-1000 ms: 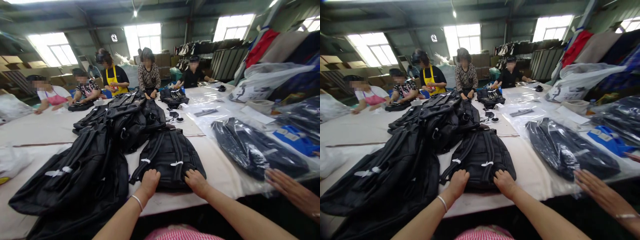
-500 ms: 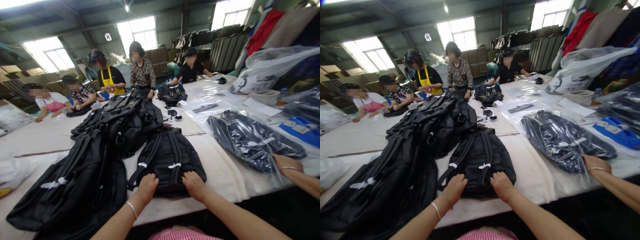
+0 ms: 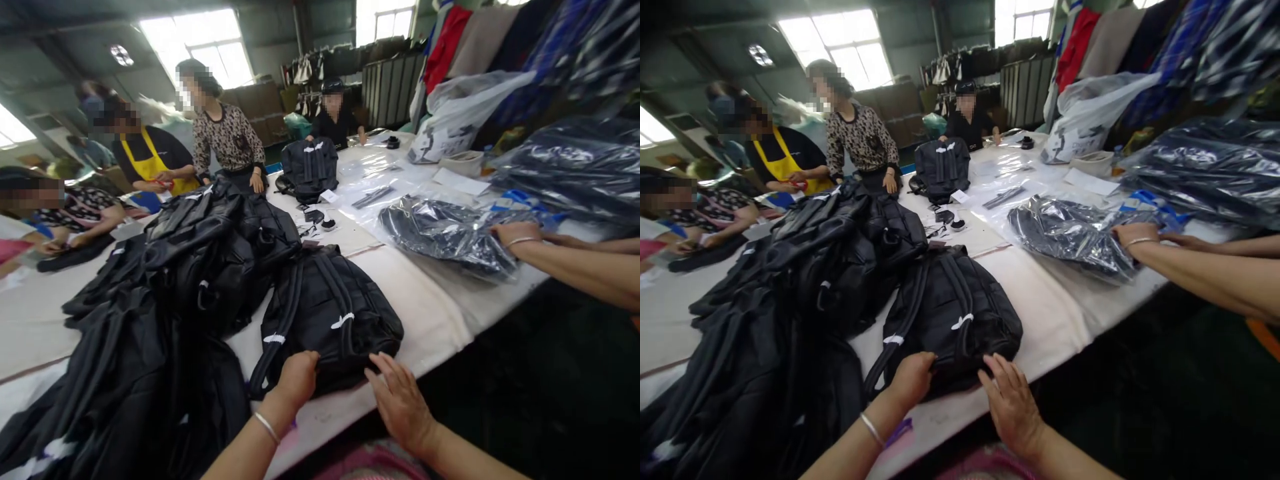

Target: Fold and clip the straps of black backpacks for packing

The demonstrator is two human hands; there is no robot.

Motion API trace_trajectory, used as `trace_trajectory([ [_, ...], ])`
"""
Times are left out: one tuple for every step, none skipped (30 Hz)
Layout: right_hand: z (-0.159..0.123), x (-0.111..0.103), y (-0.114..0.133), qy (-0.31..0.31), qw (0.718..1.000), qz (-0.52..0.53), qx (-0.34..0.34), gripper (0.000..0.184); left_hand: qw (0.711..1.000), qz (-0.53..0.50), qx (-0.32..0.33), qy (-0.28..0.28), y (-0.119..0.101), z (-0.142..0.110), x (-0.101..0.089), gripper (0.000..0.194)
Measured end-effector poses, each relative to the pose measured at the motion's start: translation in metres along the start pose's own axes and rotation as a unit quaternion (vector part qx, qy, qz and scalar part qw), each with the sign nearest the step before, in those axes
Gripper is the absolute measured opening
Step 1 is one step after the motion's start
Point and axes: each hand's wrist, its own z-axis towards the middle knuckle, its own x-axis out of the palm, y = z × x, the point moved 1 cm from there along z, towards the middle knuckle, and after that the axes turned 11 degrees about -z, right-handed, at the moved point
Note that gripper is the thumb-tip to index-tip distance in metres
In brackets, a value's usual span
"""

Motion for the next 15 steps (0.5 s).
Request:
trace_trajectory([
  [-0.009, 0.001, 0.015, 0.004, 1.0, 0.015, -0.022, 0.048, 1.0, 0.004, 0.009, 0.0, 0.002, 0.0, 0.001, 0.02],
  [-0.014, 0.003, 0.03, 0.013, 0.998, 0.033, -0.044, 0.047, 1.0, 0.008, 0.019, 0.004, 0.003, -0.001, 0.002, 0.022],
  [-0.015, 0.007, 0.045, 0.03, 0.996, 0.052, -0.067, 0.045, 0.999, 0.014, 0.029, 0.006, 0.004, -0.001, 0.004, 0.026],
  [-0.011, 0.013, 0.059, 0.045, 0.993, 0.072, -0.077, 0.044, 0.999, 0.022, 0.039, 0.006, 0.004, -0.002, 0.006, 0.032],
  [-0.004, 0.02, 0.069, 0.071, 0.992, 0.086, -0.066, 0.045, 0.998, 0.034, 0.047, 0.003, 0.005, -0.003, 0.01, 0.04],
  [0.004, 0.027, 0.077, 0.084, 0.991, 0.093, -0.036, 0.046, 0.997, 0.046, 0.054, -0.002, 0.005, -0.004, 0.015, 0.049],
  [0.013, 0.034, 0.081, 0.099, 0.99, 0.095, -0.011, 0.046, 0.996, 0.06, 0.06, -0.01, 0.006, -0.005, 0.022, 0.056],
  [0.02, 0.041, 0.082, 0.117, 0.988, 0.099, 0.007, 0.047, 0.995, 0.073, 0.071, -0.019, 0.008, -0.006, 0.032, 0.062],
  [0.024, 0.047, 0.081, 0.128, 0.986, 0.101, 0.017, 0.048, 0.992, 0.084, 0.084, -0.03, 0.01, -0.007, 0.042, 0.066],
  [0.026, 0.052, 0.08, 0.135, 0.985, 0.102, 0.025, 0.047, 0.989, 0.094, 0.111, -0.041, 0.013, -0.008, 0.053, 0.07],
  [0.024, 0.056, 0.078, 0.14, 0.984, 0.101, 0.033, 0.045, 0.982, 0.106, 0.148, -0.06, 0.017, -0.009, 0.064, 0.076],
  [0.021, 0.06, 0.076, 0.143, 0.984, 0.096, 0.039, 0.043, 0.973, 0.117, 0.184, -0.081, 0.021, -0.01, 0.074, 0.082],
  [0.015, 0.062, 0.076, 0.146, 0.984, 0.088, 0.045, 0.04, 0.963, 0.125, 0.216, -0.097, 0.026, -0.01, 0.082, 0.088],
  [0.009, 0.064, 0.077, 0.148, 0.985, 0.078, 0.051, 0.037, 0.956, 0.127, 0.245, -0.102, 0.031, -0.009, 0.087, 0.092],
  [0.003, 0.066, 0.078, 0.147, 0.985, 0.065, 0.057, 0.034, 0.949, 0.123, 0.272, -0.1, 0.034, -0.007, 0.089, 0.094],
])
